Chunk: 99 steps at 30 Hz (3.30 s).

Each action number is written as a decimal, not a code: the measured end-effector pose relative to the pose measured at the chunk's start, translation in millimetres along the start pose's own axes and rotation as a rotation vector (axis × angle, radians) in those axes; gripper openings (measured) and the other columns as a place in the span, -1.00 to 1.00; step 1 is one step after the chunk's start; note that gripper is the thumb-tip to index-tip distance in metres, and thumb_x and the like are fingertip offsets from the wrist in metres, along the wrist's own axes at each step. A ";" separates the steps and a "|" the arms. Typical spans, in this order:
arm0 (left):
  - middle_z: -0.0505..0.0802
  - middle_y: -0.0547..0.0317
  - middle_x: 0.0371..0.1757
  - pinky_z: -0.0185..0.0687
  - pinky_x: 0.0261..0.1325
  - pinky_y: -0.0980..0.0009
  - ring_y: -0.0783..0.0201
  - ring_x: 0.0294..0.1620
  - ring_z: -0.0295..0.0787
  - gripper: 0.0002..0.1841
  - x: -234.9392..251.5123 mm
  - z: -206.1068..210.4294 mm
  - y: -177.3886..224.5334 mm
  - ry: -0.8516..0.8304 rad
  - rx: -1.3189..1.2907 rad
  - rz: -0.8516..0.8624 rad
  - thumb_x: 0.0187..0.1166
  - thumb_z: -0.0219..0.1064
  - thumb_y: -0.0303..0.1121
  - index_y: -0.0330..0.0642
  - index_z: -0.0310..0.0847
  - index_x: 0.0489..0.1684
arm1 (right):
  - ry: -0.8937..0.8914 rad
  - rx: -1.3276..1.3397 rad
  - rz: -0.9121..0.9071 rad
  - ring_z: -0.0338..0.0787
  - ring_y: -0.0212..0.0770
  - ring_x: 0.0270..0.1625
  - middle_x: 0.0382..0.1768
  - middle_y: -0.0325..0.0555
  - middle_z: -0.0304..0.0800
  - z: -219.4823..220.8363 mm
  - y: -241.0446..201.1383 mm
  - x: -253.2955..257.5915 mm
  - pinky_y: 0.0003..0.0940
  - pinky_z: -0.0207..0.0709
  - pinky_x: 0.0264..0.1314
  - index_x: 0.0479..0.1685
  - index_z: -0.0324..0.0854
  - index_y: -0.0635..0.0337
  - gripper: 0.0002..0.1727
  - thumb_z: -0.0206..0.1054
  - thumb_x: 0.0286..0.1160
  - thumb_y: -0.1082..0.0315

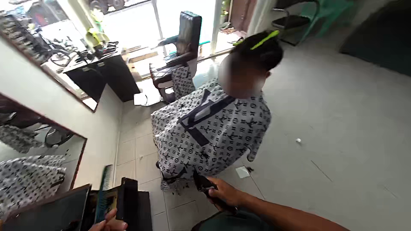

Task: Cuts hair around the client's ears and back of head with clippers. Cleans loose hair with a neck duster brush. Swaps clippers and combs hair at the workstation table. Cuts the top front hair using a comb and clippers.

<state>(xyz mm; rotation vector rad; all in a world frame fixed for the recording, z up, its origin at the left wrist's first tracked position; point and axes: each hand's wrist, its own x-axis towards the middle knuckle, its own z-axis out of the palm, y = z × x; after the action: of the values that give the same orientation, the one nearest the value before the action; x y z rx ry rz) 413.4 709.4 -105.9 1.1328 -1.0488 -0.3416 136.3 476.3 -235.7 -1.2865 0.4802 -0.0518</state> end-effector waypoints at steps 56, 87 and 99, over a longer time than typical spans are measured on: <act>0.87 0.01 -0.15 0.19 0.44 -0.27 -0.11 0.17 0.73 -0.77 415.6 402.3 -187.2 -0.867 0.803 0.814 0.72 0.20 -0.44 -0.09 0.84 -0.03 | 0.711 0.512 -0.355 0.73 -0.29 -0.64 -0.48 -0.19 0.77 -247.6 -71.1 -87.3 -0.41 0.68 -0.62 0.25 0.50 0.18 -0.05 0.38 0.21 -0.54; 0.88 -0.02 0.07 0.35 0.36 -0.08 0.02 0.19 0.75 -0.70 444.7 411.9 -194.1 -0.673 0.511 0.506 0.46 0.56 -0.32 -0.02 0.87 0.15 | 0.809 0.411 -0.272 0.88 -0.19 -0.21 -0.08 -0.02 0.84 -271.4 -240.4 48.5 -0.26 0.81 -0.22 0.20 0.62 0.18 -0.51 0.31 0.66 -0.08; 0.88 -0.05 0.07 0.32 0.37 -0.09 0.01 0.20 0.74 -0.70 443.4 411.4 -197.2 -0.664 0.521 0.494 0.42 0.58 -0.35 -0.04 0.88 0.12 | 0.862 0.276 -0.179 0.87 -0.19 -0.22 -0.10 0.06 0.85 -274.0 -243.1 45.9 -0.30 0.76 -0.23 0.23 0.53 0.29 -0.51 0.42 0.61 0.05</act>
<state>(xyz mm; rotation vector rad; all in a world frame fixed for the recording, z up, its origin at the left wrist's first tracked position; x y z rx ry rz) 353.6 79.9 -35.8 1.1865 -2.0426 -0.0331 131.0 142.5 -78.2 -0.9845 1.0460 -0.8198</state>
